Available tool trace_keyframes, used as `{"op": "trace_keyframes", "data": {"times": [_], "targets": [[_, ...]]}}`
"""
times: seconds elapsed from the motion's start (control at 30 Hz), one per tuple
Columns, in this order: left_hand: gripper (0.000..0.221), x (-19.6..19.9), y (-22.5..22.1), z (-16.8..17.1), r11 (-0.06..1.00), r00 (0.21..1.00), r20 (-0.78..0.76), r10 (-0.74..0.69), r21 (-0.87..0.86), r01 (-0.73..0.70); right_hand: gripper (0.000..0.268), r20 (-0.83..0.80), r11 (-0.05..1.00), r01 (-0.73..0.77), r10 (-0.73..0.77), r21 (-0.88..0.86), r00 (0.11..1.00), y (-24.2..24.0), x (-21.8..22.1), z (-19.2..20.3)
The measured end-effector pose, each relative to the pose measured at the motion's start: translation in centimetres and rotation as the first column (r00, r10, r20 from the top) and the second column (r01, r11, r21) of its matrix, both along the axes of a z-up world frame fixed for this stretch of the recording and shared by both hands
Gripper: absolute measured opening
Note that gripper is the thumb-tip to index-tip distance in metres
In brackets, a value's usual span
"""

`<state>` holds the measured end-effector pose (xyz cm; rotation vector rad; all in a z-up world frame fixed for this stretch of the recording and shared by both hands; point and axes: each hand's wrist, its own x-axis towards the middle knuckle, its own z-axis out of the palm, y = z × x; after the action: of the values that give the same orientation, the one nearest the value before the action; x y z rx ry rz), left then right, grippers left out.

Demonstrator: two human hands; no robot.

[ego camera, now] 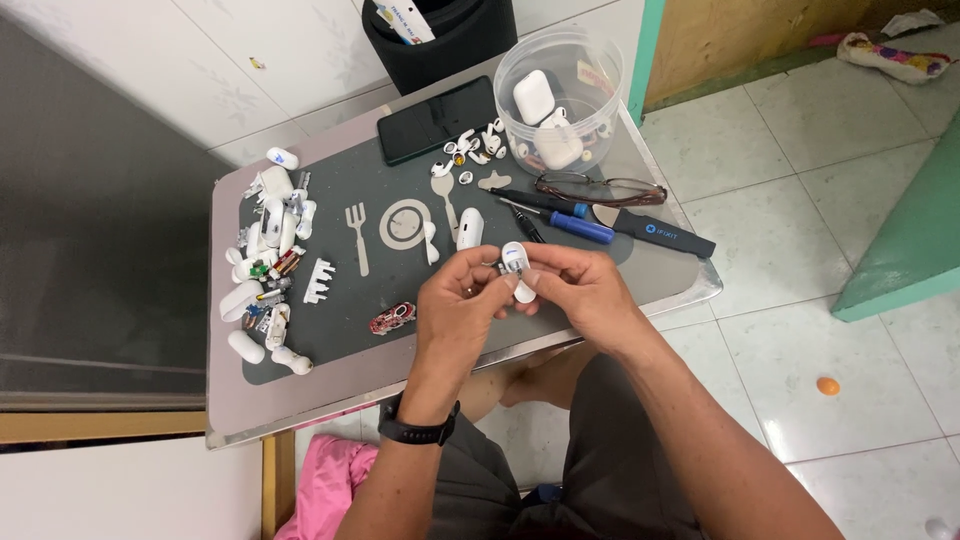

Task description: The person is disassembling and sorting various small plastic and electronic parts from earbud charging cases on a small work surface.

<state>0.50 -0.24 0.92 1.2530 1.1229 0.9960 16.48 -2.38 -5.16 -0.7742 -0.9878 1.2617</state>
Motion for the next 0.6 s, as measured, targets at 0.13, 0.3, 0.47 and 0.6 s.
{"op": "trace_keyframes", "data": {"times": [0.13, 0.3, 0.47, 0.6], "targets": [[0.041, -0.1, 0.1, -1.8, 0.997, 0.999, 0.017, -0.037, 0.063, 0.036, 0.038, 0.013, 0.994, 0.070, -0.069, -0.081, 0.998, 0.3, -0.5, -0.3], [0.038, -1.1, -0.2, -2.7, 0.995, 0.996, 0.072, -0.061, 0.089, 0.054, 0.037, 0.018, 0.992, 0.078, -0.077, -0.097, 0.997, 0.0, -0.8, 0.4], [0.034, -0.3, -1.3, -1.7, 0.991, 0.998, 0.059, -0.016, 0.135, 0.008, 0.035, 0.056, 0.991, 0.085, -0.080, -0.100, 0.995, -0.1, -0.8, 0.3], [0.030, 0.4, -2.6, -1.3, 0.912, 0.956, -0.235, 0.176, 0.404, -0.068, 0.033, 0.163, 0.977, 0.195, -0.179, -0.088, 0.970, -0.1, -1.2, -0.1]]}}
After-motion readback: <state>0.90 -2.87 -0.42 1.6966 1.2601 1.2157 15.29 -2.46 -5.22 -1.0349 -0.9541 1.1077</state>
